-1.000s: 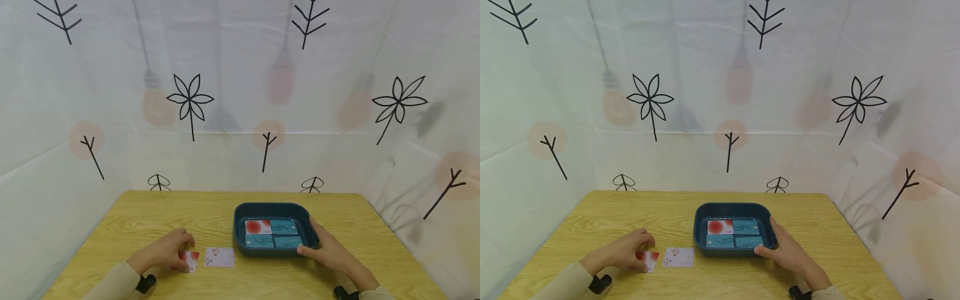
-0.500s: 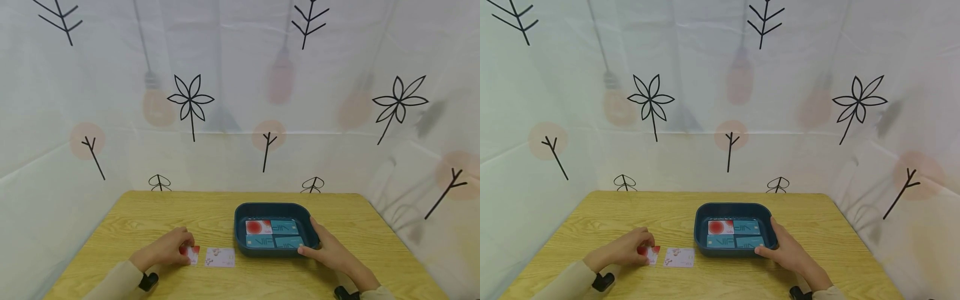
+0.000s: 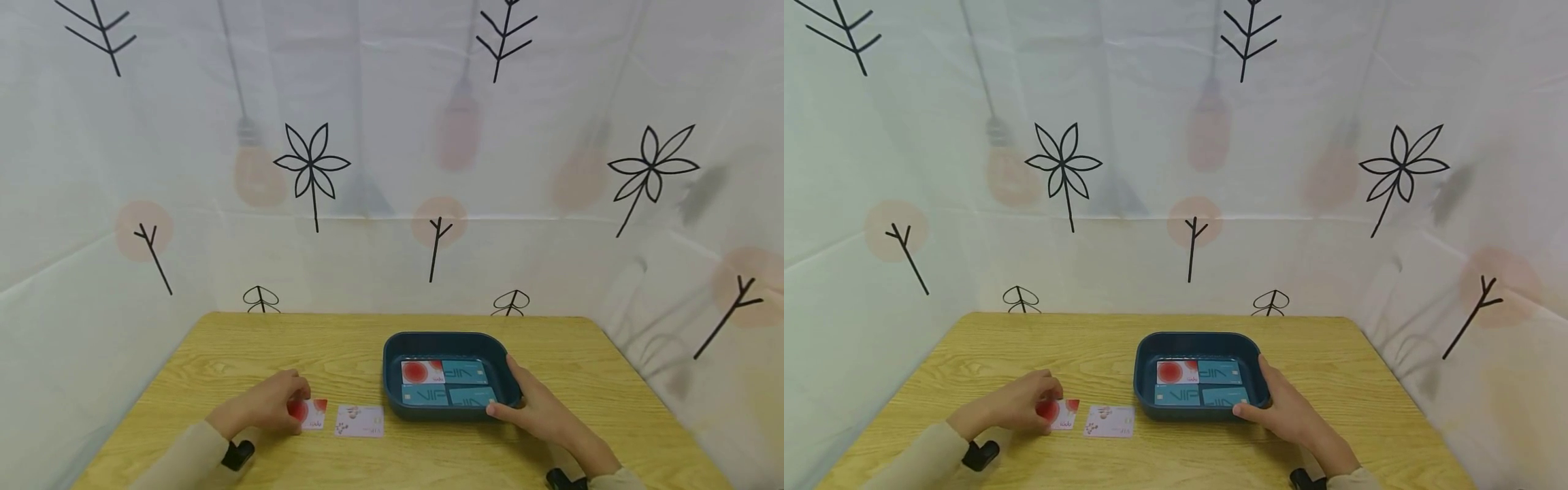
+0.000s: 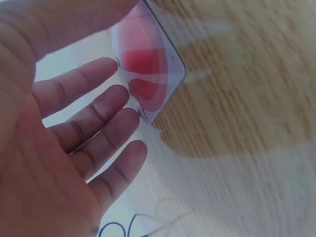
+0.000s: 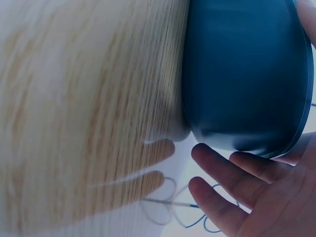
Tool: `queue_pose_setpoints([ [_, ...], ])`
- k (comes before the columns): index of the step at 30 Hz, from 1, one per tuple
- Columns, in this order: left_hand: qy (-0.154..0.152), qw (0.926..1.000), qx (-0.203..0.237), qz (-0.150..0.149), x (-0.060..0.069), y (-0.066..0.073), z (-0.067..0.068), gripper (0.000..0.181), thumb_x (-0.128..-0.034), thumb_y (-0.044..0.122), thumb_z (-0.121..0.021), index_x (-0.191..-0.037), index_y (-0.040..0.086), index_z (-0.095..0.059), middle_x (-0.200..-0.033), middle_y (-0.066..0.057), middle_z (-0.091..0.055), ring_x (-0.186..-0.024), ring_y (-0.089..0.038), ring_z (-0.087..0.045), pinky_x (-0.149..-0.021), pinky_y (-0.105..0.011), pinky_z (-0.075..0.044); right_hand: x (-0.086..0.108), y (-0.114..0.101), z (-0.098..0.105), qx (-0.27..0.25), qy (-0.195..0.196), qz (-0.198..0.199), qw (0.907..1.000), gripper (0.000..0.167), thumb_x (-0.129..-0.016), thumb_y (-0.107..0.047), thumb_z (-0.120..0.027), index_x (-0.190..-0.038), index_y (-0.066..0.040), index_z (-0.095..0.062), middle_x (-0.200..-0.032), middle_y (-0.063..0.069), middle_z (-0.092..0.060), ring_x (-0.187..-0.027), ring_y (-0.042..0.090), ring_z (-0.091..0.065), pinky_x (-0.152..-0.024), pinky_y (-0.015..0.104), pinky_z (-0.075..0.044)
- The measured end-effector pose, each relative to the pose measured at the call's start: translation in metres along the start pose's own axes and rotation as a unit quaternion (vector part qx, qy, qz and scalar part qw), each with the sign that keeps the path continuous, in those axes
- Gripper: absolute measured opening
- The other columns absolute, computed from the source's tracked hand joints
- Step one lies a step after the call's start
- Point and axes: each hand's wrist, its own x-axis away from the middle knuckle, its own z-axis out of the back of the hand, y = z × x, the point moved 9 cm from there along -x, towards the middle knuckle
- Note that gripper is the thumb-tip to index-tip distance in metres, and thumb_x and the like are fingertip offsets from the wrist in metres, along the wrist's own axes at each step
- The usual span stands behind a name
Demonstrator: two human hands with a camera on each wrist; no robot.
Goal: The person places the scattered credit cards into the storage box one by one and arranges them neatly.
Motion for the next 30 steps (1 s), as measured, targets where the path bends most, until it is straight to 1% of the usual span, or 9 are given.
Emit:
queue_pose_setpoints([
  [4, -0.005, 0.9999, -0.003, 0.010, 0.0008, -0.0024, 0.0005, 0.039, -0.0665, 0.026, -0.084, -0.094, 0.012, -0.060, -0.087, 0.003, -0.046, -0.080, -0.015, -0.042, -0.070, -0.031, -0.041, 0.0000, 0.0005, 0.0000, -0.002, 0.000, 0.001, 1.0000, 0.104, -0.085, -0.051, -0.066, -0.151, 0.003, -0.006, -0.153, 0.030, -0.014, -0.136, 0.051, -0.018, -0.098, 0.068, -0.026],
  [11, -0.006, 1.0000, 0.001, 0.006, -0.0002, -0.0008, 0.0015, 0.039, -0.0654, 0.023, -0.086, -0.090, 0.011, -0.058, -0.085, 0.002, -0.045, -0.078, -0.014, -0.041, -0.067, -0.028, -0.039, -0.0004, -0.0001, 0.0008, 0.004, 0.002, -0.004, 1.0000, 0.105, -0.084, -0.051, -0.066, -0.151, 0.003, -0.007, -0.152, 0.030, -0.014, -0.136, 0.051, -0.018, -0.099, 0.068, -0.026],
  [17, -0.014, 0.9996, 0.009, 0.024, -0.0012, -0.0045, -0.0020, 0.040, -0.0661, 0.023, -0.087, -0.090, 0.013, -0.056, -0.085, 0.003, -0.045, -0.080, -0.015, -0.040, -0.067, -0.028, -0.038, -0.0004, 0.0001, -0.0002, 0.002, -0.003, -0.009, 1.0000, 0.105, -0.084, -0.052, -0.066, -0.151, 0.003, -0.006, -0.152, 0.030, -0.014, -0.136, 0.052, -0.018, -0.099, 0.068, -0.025],
  [19, -0.013, 0.9995, 0.014, 0.026, -0.0011, -0.0053, -0.0026, 0.041, -0.0660, 0.022, -0.087, -0.090, 0.013, -0.055, -0.086, 0.002, -0.045, -0.081, -0.016, -0.040, -0.067, -0.028, -0.037, -0.0007, 0.0006, -0.0005, 0.000, -0.004, -0.010, 0.9999, 0.105, -0.084, -0.052, -0.066, -0.151, 0.003, -0.006, -0.152, 0.031, -0.014, -0.136, 0.052, -0.017, -0.099, 0.068, -0.025],
  [24, -0.008, 0.9995, 0.025, 0.017, 0.0002, -0.0038, -0.0015, 0.043, -0.0665, 0.021, -0.086, -0.092, 0.012, -0.053, -0.086, 0.001, -0.046, -0.080, -0.015, -0.040, -0.067, -0.027, -0.037, -0.0006, 0.0015, -0.0011, -0.003, -0.006, -0.012, 0.9999, 0.105, -0.084, -0.051, -0.066, -0.151, 0.002, -0.005, -0.153, 0.030, -0.013, -0.136, 0.052, -0.017, -0.099, 0.068, -0.025],
  [30, 0.002, 0.9997, 0.025, 0.004, 0.0013, -0.0019, 0.0007, 0.042, -0.0675, 0.021, -0.085, -0.095, 0.014, -0.054, -0.087, 0.002, -0.047, -0.081, -0.014, -0.041, -0.067, -0.026, -0.038, -0.0011, 0.0008, -0.0005, -0.004, -0.005, -0.011, 0.9999, 0.105, -0.084, -0.051, -0.066, -0.152, 0.001, -0.005, -0.153, 0.030, -0.012, -0.137, 0.052, -0.016, -0.099, 0.069, -0.025],
])
